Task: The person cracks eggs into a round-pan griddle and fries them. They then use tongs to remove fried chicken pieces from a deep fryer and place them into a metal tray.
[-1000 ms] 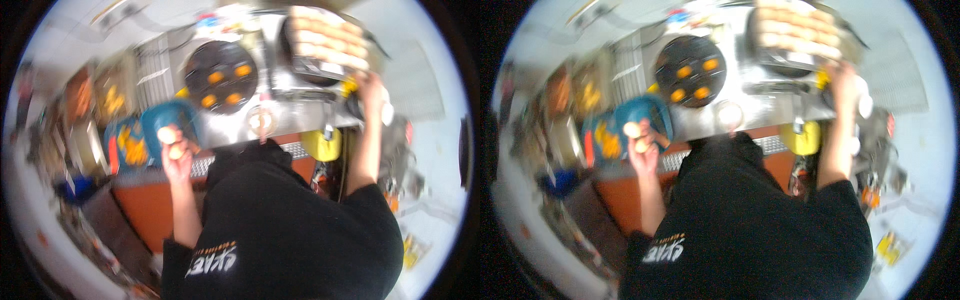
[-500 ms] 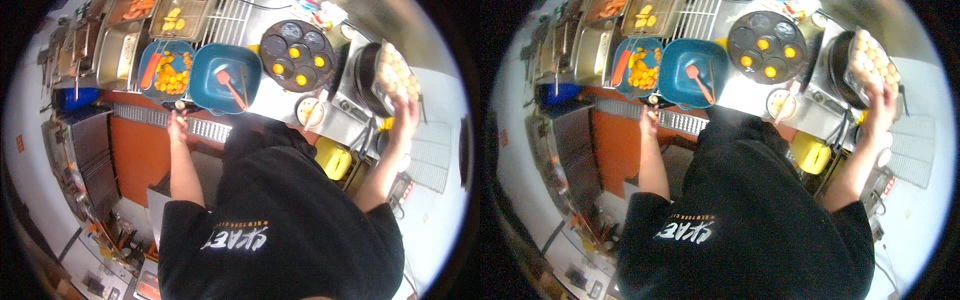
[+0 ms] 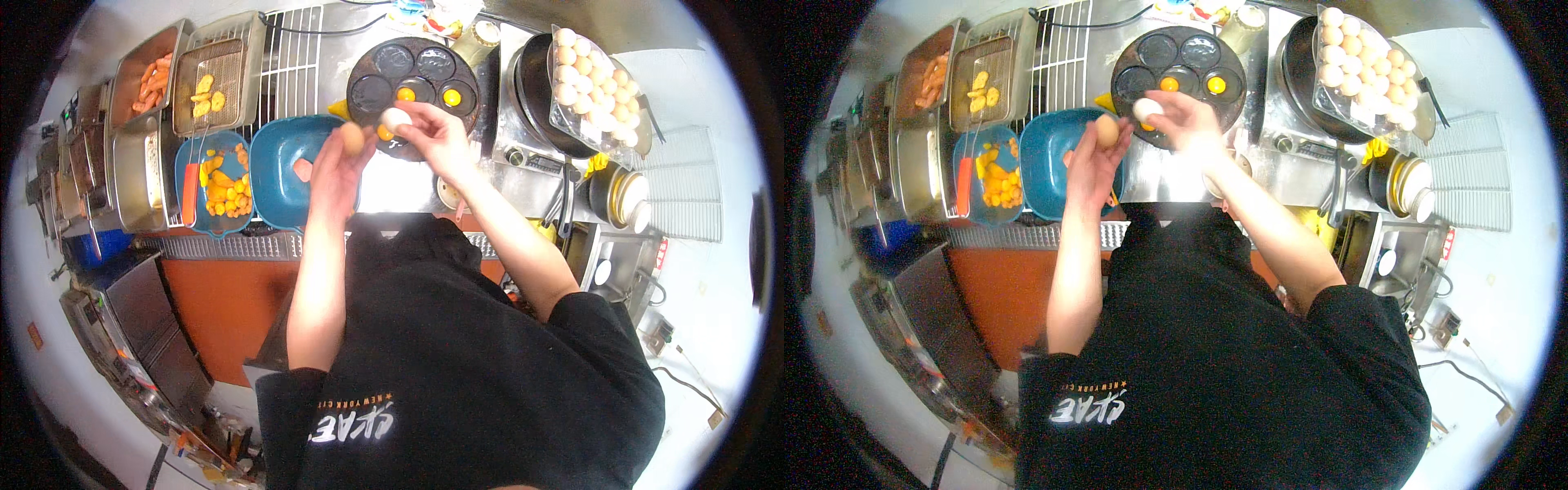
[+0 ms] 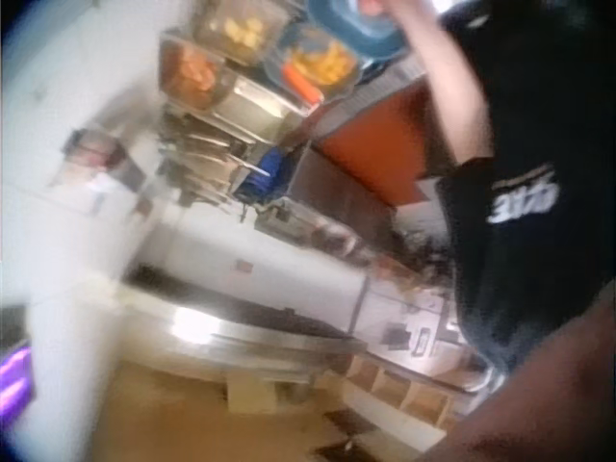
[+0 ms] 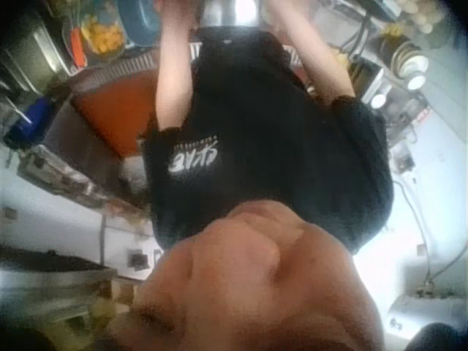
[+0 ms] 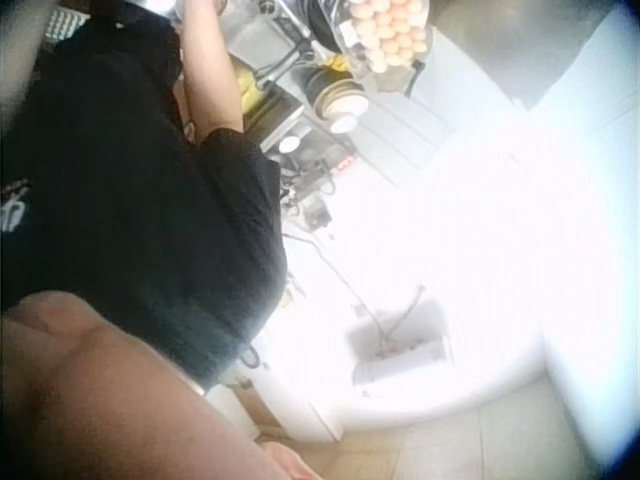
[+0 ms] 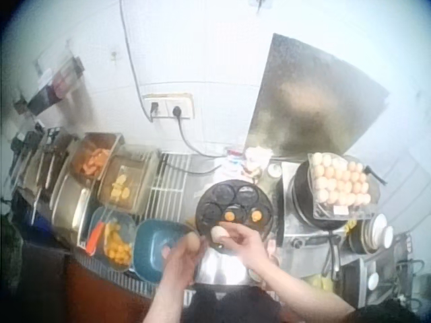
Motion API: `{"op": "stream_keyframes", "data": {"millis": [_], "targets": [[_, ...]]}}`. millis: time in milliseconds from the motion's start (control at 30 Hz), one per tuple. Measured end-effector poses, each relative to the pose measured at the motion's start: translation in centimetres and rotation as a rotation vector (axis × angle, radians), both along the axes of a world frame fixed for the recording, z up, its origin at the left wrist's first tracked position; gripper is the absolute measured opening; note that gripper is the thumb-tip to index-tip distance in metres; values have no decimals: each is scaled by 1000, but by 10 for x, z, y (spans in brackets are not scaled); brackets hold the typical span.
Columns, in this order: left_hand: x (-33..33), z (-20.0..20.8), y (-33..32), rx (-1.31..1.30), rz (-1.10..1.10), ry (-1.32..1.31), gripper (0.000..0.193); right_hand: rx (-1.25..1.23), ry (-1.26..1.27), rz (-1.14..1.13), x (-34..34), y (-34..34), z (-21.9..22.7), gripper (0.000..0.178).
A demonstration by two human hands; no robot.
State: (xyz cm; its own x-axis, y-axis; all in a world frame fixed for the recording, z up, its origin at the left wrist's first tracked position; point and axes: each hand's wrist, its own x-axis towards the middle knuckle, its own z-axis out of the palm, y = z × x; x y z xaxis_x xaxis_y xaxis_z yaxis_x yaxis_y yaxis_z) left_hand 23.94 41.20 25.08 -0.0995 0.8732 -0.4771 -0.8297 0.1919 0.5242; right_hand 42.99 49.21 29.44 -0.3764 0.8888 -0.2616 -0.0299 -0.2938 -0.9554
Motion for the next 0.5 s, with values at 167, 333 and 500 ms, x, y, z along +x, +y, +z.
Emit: {"op": "stream_keyframes", "data": {"millis": [167,333,500], "targets": [[7,-10,80,14,-102,30,46,1019,-251,-103,-1,56,11,40],[17,-27,114,-13,-135,166,46,963,-323,27,-13,85,-23,39],[4,-35,129,-90,-185,216,49,-68,276,37,-2,119,-57,42]]}}
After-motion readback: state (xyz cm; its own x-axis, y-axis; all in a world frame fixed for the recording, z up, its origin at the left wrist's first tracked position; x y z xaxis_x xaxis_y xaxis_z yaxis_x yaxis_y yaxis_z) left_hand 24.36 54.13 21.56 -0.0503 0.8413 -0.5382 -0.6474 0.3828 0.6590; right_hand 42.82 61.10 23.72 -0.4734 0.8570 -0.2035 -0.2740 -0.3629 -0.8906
